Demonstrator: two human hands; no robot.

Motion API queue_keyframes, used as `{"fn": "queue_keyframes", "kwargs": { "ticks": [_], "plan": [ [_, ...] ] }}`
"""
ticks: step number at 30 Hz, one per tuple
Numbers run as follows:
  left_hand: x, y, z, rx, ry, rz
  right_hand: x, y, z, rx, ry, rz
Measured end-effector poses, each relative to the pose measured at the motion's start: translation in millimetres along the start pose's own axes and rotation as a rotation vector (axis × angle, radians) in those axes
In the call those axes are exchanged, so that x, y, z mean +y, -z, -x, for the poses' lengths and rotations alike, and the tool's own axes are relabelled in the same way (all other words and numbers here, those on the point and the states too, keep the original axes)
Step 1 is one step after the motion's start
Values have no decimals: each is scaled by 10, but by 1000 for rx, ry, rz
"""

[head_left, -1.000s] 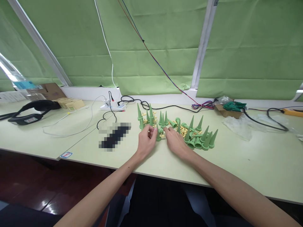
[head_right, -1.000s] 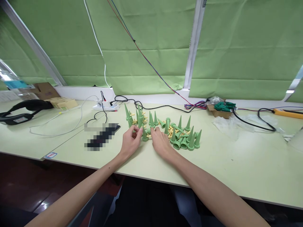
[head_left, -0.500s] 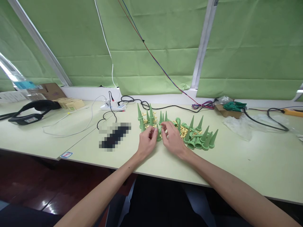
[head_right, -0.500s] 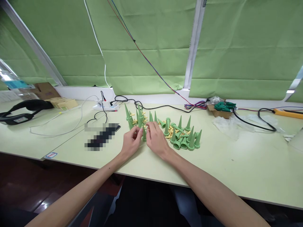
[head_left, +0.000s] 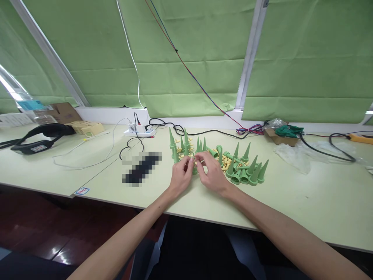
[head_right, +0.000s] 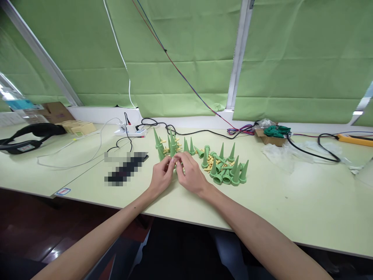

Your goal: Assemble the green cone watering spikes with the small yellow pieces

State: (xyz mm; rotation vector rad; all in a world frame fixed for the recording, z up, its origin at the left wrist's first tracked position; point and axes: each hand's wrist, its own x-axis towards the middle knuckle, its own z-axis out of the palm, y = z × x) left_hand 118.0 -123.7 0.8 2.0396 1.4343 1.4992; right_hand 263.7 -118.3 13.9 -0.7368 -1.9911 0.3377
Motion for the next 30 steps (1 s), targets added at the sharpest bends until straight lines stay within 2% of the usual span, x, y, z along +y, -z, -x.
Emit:
{"fn": "queue_keyframes", "kwargs": {
  "ticks": [6, 10, 14, 19, 26, 30],
  "plan": [
    [-10, 1, 1, -12, -44, 5, 85, -50, -20, 110, 89, -105],
    [-39, -4, 4, 9, -42, -13, 109, -60, -20, 133, 26, -90],
    [-65, -15, 5, 10, -44, -14, 121, -51, -15, 81, -44, -24],
    [-45, -16, 2, -16, -41, -9, 141, -47, -17, 44, -52, 46],
    [4, 1, 2, 95, 20, 29, 157, -5, -36, 161, -118, 66],
    [-29, -25, -13, 37, 21, 10, 168, 16, -43, 217, -139, 65]
  ]
}}
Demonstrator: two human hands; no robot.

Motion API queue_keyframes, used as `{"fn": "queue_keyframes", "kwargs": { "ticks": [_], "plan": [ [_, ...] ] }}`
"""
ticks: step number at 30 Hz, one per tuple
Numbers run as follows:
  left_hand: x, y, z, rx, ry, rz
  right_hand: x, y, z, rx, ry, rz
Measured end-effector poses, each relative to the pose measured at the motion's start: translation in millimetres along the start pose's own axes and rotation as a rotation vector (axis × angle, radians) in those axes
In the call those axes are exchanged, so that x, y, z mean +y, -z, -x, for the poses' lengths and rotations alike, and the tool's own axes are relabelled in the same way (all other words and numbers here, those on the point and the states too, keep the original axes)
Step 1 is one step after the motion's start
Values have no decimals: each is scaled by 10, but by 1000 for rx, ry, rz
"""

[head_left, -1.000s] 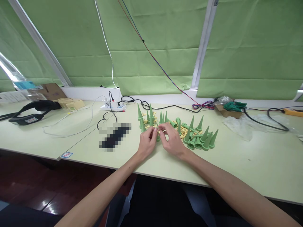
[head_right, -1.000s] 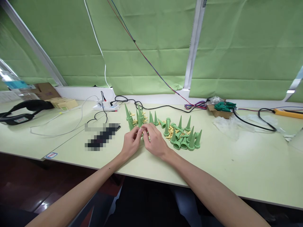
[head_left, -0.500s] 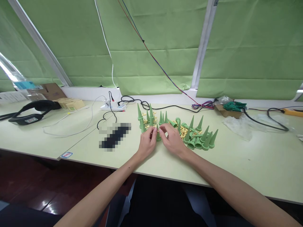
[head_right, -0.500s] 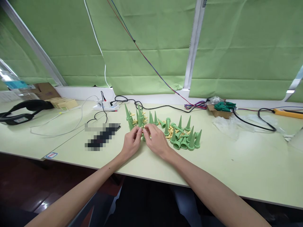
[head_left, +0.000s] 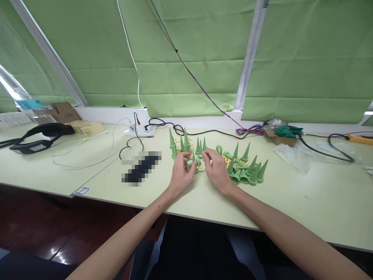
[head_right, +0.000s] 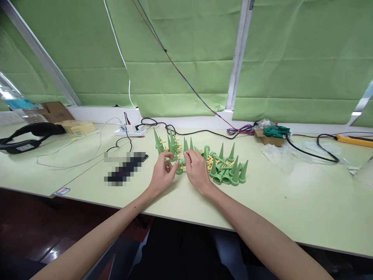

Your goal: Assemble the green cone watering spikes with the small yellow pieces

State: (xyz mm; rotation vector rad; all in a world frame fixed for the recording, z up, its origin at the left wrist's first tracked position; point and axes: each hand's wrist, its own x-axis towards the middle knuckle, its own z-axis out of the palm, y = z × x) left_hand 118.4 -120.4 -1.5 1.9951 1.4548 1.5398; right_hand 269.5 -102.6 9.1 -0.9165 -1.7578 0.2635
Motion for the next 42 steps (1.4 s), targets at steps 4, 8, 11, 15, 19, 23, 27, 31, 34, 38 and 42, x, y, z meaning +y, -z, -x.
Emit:
{"fn": "queue_keyframes", "kwargs": {
  "ticks": [4, 8, 11, 15, 19, 23, 27, 31, 34, 38, 42],
  "plan": [
    [-37, -20, -15, -110, 29, -52, 5, -8, 5, -4, -1, -18],
    [-67, -26, -25, -206, 44, -113, 11, -19, 7, 4, -17, -30],
    [-89, -32, -26, -235, 22, -139, 19, -22, 3, 10, -25, -36],
    [-104, -42, -26, -237, 18, -134, 35, -23, 0, -12, -36, -27],
    [-83, -34, -26, -211, 43, -61, 53, -22, -2, -45, -60, -18],
    [-44, -8, -28, -116, 112, 17, 60, -15, -11, -61, -72, -9],
    [-41, 4, -35, -48, 123, 88, 64, -16, -12, -61, -36, 6],
    [-57, 0, -41, -40, 126, 113, 79, -28, -3, -76, -26, 28],
    [-55, -3, -38, -62, 125, 119, 93, -34, 0, -96, -36, 32],
    [-41, -4, -31, -72, 117, 116, 112, -40, -3, -115, -36, 51],
    [-27, -2, -26, -65, 115, 130, 121, -42, -4, -133, -35, 59]
  ]
}}
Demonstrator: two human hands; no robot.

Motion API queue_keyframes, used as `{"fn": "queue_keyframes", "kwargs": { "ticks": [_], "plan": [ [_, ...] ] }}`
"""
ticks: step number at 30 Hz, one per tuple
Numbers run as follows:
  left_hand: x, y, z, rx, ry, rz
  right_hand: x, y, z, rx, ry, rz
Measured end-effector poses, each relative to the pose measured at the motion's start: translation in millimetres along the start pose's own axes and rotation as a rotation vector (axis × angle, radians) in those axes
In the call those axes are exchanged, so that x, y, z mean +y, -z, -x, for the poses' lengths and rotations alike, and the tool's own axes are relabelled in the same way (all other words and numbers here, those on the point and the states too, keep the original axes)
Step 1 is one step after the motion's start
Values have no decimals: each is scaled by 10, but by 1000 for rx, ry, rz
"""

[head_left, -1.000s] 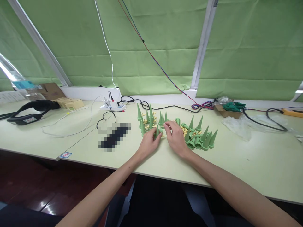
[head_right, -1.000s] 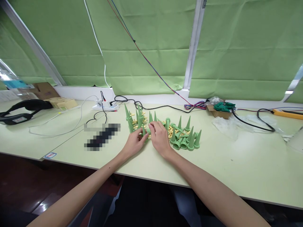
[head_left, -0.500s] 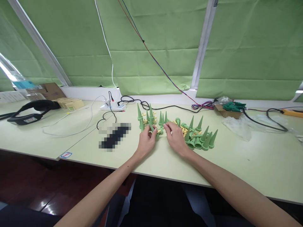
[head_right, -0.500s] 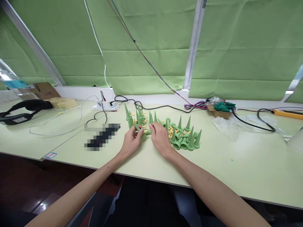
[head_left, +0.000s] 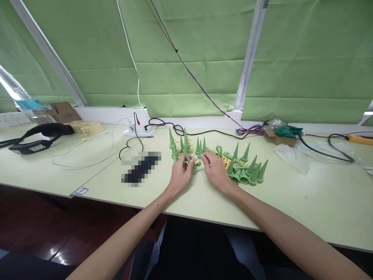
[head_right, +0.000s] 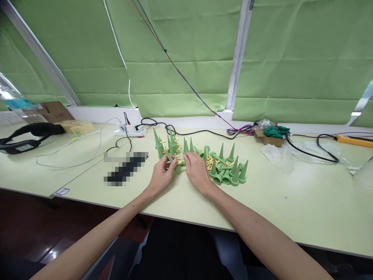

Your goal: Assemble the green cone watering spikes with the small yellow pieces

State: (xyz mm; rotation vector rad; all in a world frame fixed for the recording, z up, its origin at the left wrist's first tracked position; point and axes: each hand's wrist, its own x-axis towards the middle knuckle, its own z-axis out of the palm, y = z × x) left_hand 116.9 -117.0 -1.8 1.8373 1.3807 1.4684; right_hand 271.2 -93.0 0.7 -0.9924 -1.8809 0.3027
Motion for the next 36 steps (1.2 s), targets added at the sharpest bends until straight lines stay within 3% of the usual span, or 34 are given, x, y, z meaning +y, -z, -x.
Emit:
{"fn": "queue_keyframes", "kwargs": {
  "ticks": [15, 31, 36],
  "plan": [
    [10, 8, 12, -9, -5, 10, -10, -29, 8, -93, 52, -76],
    [-19, 2, 8, -28, -12, 13, -1, -15, 4, -108, 52, -88],
    [-34, -1, 8, -81, -32, 0, 21, -25, -4, -111, 40, -93]
  ]
}}
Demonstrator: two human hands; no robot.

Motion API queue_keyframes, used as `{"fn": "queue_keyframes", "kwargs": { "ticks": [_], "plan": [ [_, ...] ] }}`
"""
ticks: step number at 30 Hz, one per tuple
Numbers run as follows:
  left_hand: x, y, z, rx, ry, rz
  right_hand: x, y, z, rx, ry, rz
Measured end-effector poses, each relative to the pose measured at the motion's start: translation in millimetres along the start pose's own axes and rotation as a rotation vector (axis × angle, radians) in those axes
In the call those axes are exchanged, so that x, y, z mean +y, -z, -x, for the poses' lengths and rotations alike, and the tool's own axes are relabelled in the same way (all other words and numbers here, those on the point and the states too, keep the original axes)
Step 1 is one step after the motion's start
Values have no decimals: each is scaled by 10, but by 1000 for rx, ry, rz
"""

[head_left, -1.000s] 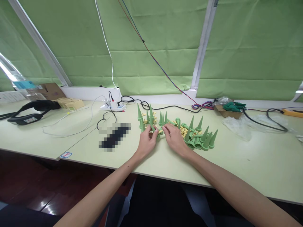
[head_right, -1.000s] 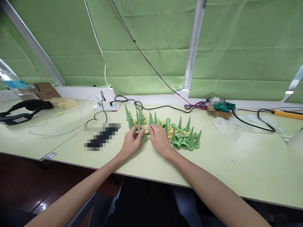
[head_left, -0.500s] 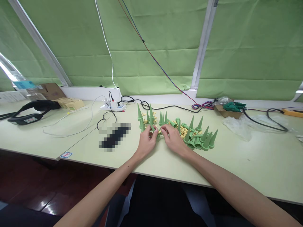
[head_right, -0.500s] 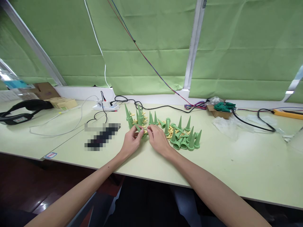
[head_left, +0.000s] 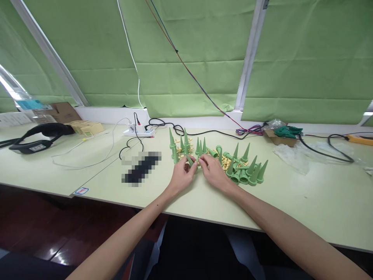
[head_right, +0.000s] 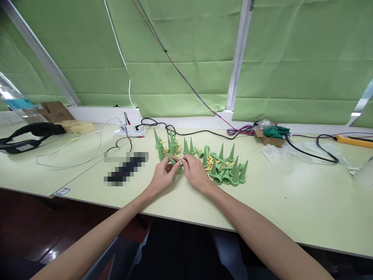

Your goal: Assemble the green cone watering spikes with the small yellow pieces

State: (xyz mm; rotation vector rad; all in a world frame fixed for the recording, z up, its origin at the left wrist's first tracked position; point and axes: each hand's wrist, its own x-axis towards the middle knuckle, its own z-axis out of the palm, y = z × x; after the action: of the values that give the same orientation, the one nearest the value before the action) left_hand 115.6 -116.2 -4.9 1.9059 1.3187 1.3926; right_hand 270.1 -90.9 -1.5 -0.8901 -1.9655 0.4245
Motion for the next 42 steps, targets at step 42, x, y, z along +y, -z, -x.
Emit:
{"fn": "queue_keyframes", "kwargs": {
  "ticks": [42],
  "plan": [
    [14, 2, -2, -104, -26, -101, 85, -24, -8, -85, -108, 124]
  ]
}}
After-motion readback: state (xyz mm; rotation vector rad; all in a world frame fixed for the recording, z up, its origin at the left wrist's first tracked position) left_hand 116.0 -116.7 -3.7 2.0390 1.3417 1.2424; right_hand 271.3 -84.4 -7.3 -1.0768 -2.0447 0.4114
